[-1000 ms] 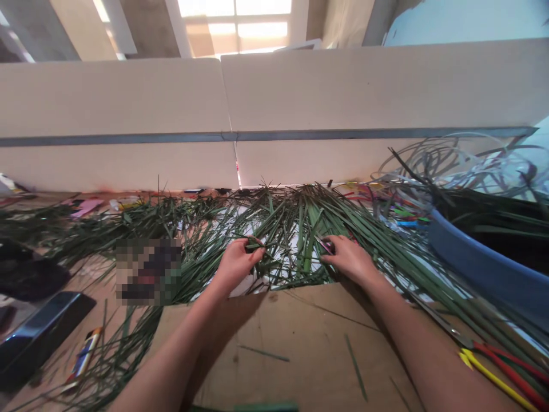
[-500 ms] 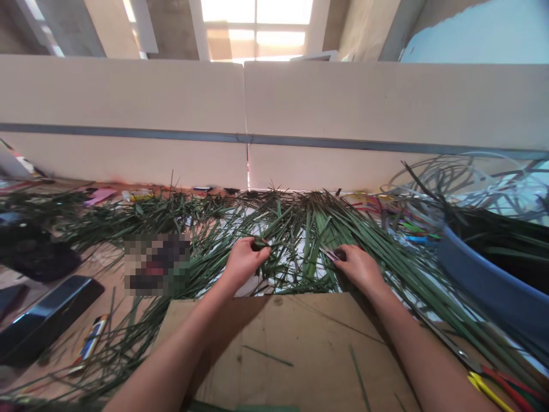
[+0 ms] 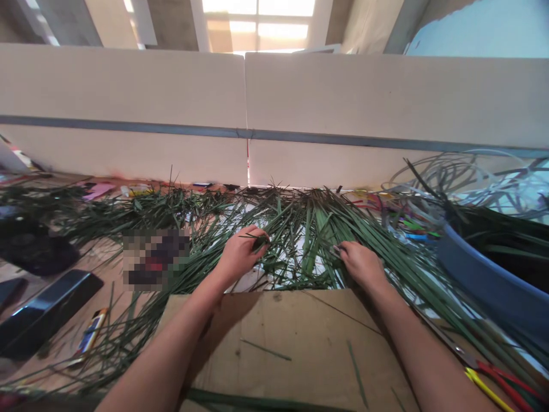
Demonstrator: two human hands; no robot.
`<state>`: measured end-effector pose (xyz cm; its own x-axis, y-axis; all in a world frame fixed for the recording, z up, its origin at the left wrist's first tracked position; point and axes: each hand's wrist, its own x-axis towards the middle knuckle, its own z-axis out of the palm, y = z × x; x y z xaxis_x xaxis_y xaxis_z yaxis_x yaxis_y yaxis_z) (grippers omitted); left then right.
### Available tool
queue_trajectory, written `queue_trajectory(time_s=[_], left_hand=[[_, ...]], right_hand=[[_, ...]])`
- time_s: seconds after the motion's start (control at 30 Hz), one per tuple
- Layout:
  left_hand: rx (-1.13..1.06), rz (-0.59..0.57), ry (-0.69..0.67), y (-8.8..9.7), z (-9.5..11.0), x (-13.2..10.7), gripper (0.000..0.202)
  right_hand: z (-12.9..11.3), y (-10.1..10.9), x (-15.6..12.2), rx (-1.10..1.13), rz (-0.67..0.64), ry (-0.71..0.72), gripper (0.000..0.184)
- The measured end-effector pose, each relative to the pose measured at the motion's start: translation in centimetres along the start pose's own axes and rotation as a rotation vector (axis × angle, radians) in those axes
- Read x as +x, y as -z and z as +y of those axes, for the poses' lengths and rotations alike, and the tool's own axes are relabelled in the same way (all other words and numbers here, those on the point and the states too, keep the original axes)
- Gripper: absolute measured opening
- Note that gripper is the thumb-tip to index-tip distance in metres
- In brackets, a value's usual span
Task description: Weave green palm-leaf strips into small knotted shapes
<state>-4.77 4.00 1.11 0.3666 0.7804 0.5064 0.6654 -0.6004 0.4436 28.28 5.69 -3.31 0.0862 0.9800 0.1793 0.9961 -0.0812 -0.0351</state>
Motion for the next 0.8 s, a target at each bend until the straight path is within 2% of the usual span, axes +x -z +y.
queue_trajectory(time_s=[0.13,0.27,0.4,0.53,0.7,0.8], left_hand=[[0.016,-0.001,-0.042,0.0,-0.6,0.0,0.009],[0.027,-0.001,-0.052,0.0,-0.7,0.0,0.008],[0.031,-0.011,-0.053,0.0,-0.7,0.0,0.007],[0.030,-0.030,-0.048,0.1,-0.5,0.1,0.007],[0.028,-0.039,-0.047,0.1,-0.5,0.0,0.007],[0.029,-0.037,-0.057,0.0,-0.6,0.0,0.007]], right_hand=[[0.2,0.5,0.3,0.218,0.117,-0.018,0.030],[0.0,0.6,0.2,0.342,-0.027,0.102,0.025],[-0.6,0.5,-0.2,0.318,-0.105,0.177,0.021],[-0.9,0.4,-0.3,0.284,-0.139,0.124,0.019],[-0.5,0.3,0.2,0.535,-0.214,-0.016,0.016],[-0.4,0.5,0.3,0.689,-0.198,-0.066,0.013]])
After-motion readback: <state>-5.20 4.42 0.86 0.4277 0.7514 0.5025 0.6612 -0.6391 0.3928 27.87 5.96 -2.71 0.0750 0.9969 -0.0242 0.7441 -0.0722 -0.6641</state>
